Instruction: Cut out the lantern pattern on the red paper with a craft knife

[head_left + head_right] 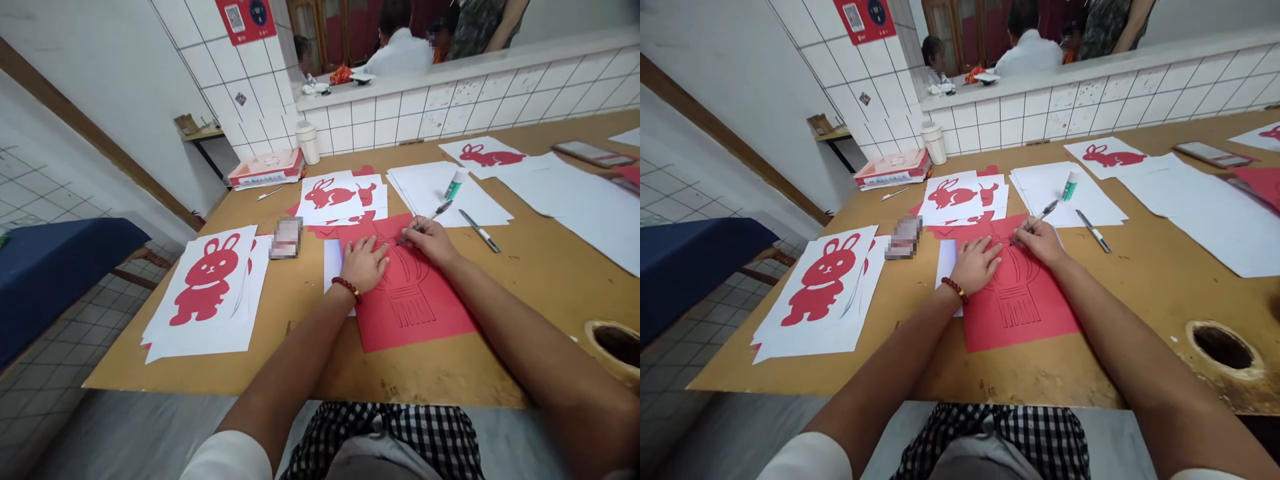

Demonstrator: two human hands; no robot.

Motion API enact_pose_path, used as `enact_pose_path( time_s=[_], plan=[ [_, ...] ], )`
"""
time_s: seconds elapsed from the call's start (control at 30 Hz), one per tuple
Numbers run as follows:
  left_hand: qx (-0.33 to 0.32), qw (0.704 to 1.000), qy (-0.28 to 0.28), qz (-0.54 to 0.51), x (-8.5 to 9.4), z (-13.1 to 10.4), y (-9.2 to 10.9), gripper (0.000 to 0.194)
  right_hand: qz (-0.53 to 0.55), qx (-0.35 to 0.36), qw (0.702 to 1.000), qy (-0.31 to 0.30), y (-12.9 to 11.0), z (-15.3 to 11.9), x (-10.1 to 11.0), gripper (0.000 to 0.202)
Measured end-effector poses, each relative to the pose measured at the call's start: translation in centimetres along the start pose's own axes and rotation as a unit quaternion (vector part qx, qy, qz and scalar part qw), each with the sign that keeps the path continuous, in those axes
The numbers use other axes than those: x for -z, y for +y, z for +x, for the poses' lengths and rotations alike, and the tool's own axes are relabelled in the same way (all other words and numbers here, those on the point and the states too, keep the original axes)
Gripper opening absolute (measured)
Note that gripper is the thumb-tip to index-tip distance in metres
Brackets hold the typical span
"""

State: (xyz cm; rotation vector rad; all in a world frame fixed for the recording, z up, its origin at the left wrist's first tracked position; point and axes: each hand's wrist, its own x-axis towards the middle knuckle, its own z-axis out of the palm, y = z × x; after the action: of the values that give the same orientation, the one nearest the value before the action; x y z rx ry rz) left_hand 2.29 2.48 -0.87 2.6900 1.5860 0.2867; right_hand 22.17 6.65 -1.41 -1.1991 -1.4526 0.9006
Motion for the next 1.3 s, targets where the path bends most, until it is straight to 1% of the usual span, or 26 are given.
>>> enact_pose_path(
  time_s=[0.07, 0.2, 0.27, 0.37, 0.53, 0.67, 1.0, 1.13, 1.3],
  plan=[
    [-0.008, 1.000, 0.010, -0.001, -0.08, 0.03, -0.05, 0.042, -0.006, 0.001, 1.000, 0.001, 0.10, 0.01, 0.05, 0.028],
    [-0.065, 0.997, 0.028, -0.005, -0.23, 0.08, -0.28, 0.036, -0.006, -0.001, 1.000, 0.003, -0.02, -0.06, 0.02, 0.023],
    [-0.080, 0.996, 0.028, -0.015, -0.30, 0.11, -0.38, 0.036, -0.013, -0.003, 1.000, 0.000, -0.17, -0.11, -0.01, 0.023],
    [-0.080, 0.996, 0.030, -0.023, -0.41, 0.16, -0.44, 0.036, -0.044, -0.002, 0.999, -0.008, -0.26, -0.13, 0.00, 0.021],
    [-0.080, 0.996, 0.027, -0.025, -0.32, 0.19, -0.34, 0.036, -0.039, -0.002, 0.999, -0.012, -0.21, -0.10, 0.13, 0.021],
    [-0.075, 0.997, 0.020, -0.027, -0.21, 0.15, -0.23, 0.036, -0.075, 0.000, 0.997, -0.024, -0.42, -0.18, 0.16, 0.019],
    [-0.081, 0.996, 0.032, -0.031, -0.48, 0.14, -0.41, 0.036, -0.061, -0.001, 0.998, -0.017, -0.09, -0.08, 0.25, 0.020],
    [-0.079, 0.996, 0.034, -0.035, -0.49, 0.15, -0.37, 0.035, -0.080, 0.003, 0.997, -0.022, -0.31, -0.19, 0.31, 0.018],
    [-0.080, 0.996, 0.035, -0.031, -0.60, 0.19, -0.38, 0.036, -0.064, 0.004, 0.998, -0.026, -0.32, -0.27, 0.36, 0.018]
  ],
)
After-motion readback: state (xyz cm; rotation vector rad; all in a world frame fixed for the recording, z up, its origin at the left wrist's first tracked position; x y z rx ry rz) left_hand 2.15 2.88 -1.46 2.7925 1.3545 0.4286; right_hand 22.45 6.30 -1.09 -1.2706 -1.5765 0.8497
